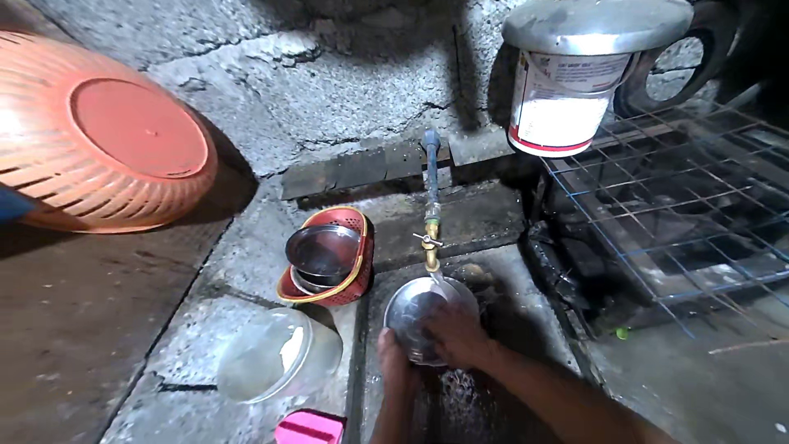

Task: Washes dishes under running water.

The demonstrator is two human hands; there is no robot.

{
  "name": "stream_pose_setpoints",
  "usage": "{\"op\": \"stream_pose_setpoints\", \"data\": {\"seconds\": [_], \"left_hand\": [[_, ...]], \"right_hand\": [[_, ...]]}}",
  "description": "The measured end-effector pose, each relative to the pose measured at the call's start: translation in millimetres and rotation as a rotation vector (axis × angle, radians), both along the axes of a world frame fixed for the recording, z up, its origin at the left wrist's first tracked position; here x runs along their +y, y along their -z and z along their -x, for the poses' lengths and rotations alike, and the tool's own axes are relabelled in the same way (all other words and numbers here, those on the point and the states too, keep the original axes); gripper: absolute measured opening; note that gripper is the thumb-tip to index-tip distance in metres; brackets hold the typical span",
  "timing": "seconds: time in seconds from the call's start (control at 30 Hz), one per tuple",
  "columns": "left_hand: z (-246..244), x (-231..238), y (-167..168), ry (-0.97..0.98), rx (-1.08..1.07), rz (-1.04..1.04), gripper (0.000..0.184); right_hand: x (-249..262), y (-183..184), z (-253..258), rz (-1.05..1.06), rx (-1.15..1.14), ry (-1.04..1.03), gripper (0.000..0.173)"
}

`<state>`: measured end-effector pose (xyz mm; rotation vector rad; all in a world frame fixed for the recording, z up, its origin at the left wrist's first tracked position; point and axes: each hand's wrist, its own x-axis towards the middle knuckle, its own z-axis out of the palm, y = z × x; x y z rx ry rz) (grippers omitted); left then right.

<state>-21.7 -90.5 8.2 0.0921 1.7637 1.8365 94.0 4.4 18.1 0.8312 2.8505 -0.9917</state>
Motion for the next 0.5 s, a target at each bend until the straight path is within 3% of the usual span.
{"op": "stream_pose_setpoints", "data": {"seconds": [0.13, 0.2, 0.33, 0.4, 0.5], "left_hand": [[-22.7, 4.4, 3.6, 0.138, 0.155, 0.080, 0.046], [-30.2, 16.2, 6.9, 0.129, 0.094, 0.057, 0.046], [-10.1, 11.0, 9.2, 0.021, -0.070, -0.053, 0.044], [-0.9, 1.8, 9.8, 0.029, -0.017, -0.065, 0.044], [-22.0, 1.7, 1.8, 0.124, 0.142, 0.120, 0.044]], "right_hand": [[24.9, 4.9, 17.0, -0.004, -0.069, 0.391, 0.062], [10.4, -6.6, 38.4, 0.045, 0.038, 0.334, 0.061], [-2.9, -0.5, 23.2, 0.054, 0.061, -0.059, 0.055], [5.5, -1.9, 1.5, -0.004, 0.009, -0.019, 0.053], [25.5, -8.2, 7.9, -0.031, -0.028, 0.260, 0.059]]}}
